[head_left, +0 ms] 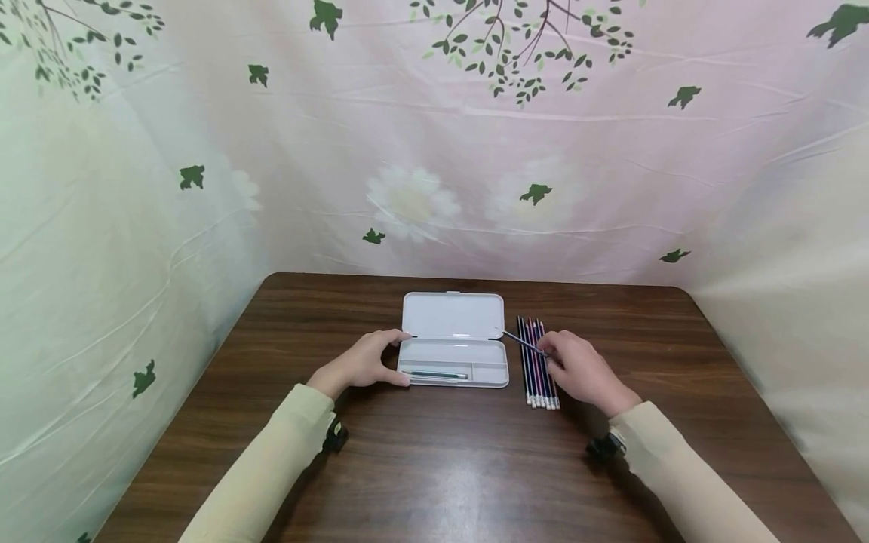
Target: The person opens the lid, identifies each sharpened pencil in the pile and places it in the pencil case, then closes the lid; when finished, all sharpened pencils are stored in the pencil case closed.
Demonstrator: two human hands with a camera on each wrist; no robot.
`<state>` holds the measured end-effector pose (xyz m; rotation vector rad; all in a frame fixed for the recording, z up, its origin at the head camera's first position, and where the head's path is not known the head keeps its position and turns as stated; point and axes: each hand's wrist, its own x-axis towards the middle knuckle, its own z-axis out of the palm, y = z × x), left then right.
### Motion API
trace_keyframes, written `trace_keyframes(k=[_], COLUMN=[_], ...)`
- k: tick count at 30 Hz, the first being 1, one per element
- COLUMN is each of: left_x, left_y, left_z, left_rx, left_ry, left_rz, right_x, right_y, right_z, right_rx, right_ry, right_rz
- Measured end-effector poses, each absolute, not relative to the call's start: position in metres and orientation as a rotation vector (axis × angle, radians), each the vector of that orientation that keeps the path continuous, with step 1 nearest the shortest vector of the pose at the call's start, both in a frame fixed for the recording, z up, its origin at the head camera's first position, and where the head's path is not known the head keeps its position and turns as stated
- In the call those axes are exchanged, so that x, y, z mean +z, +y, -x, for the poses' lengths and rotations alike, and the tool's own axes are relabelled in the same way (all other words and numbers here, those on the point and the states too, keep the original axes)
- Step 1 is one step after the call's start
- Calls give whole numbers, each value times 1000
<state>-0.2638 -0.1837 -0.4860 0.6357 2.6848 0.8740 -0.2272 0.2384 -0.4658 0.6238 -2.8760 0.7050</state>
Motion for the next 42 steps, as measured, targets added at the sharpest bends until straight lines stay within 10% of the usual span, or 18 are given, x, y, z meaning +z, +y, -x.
trace_keyframes(k=[42], left_x=[-484], left_y=[-184], left_z=[263], left_rx=[873], left_ry=[2685], left_rz=[-625], right_x=[-474], right_y=[106], right_z=[251], right_rx=[652], right_ry=[-2800], right_rz=[-1033])
